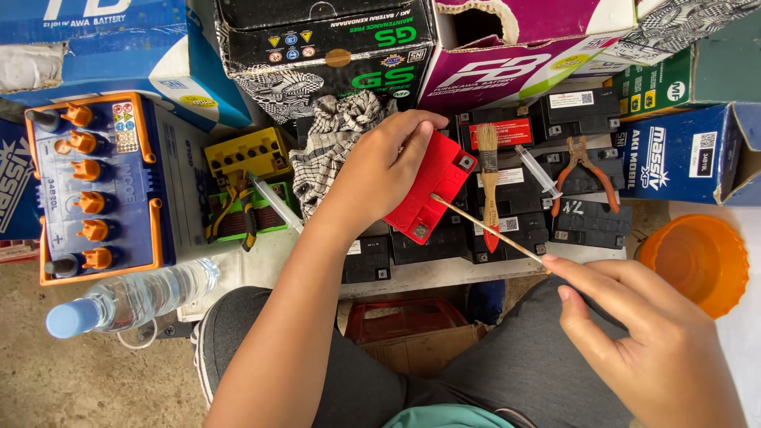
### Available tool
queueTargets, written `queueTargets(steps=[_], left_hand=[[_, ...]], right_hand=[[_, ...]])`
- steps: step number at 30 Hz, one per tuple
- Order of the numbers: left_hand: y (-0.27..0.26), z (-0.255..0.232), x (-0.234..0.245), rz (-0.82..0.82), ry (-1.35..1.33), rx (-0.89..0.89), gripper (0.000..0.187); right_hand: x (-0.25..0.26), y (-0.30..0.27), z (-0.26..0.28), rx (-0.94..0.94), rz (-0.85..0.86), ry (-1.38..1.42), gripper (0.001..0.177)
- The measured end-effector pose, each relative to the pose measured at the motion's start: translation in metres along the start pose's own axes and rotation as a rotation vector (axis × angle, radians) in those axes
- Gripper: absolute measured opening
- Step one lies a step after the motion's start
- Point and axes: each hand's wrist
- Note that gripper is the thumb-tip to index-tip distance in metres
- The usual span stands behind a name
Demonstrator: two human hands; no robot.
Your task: Maintaining and refilling a lead-acid battery using a syringe and tools
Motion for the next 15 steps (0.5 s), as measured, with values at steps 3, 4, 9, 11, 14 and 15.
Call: queueTargets(steps=[3, 4, 9, 11, 14, 15], left_hand=[[0.0, -0.016, 0.001, 0.031, -0.12, 0.266, 0.04], [0.001, -0.015, 0.0, 0.03, -0.122, 0.266, 0.04], [0.0, -0.015, 0.0, 0.046, -0.38, 0.338, 0.041], [0.0, -0.018, 0.001, 0.049, -0.41, 0.361, 0.041], [0.0, -0.017, 0.002, 0.047, -0.435, 0.376, 0.041], [0.0, -0.016, 0.001, 0.046, -0.432, 0.369, 0.041]], right_hand=[[0.005, 0.005, -0.004, 0.037, 0.01, -0.064, 0.038], [0.008, 0.01, -0.001, 0.038, 0.011, -0.066, 0.038], [0.03, 0.036, 0.011, 0.236, -0.004, -0.176, 0.027], [0.033, 0.04, 0.01, 0.247, 0.005, -0.168, 0.028], [0.036, 0.044, 0.008, 0.243, 0.042, -0.157, 0.03], [0.037, 0.044, 0.006, 0.224, 0.07, -0.157, 0.031]])
Point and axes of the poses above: each hand's wrist, its own y-axis towards the middle knuckle, its own x-axis out of the back of the hand, z = x × y, and after that the axes turned 5 degrees about -y, right-handed
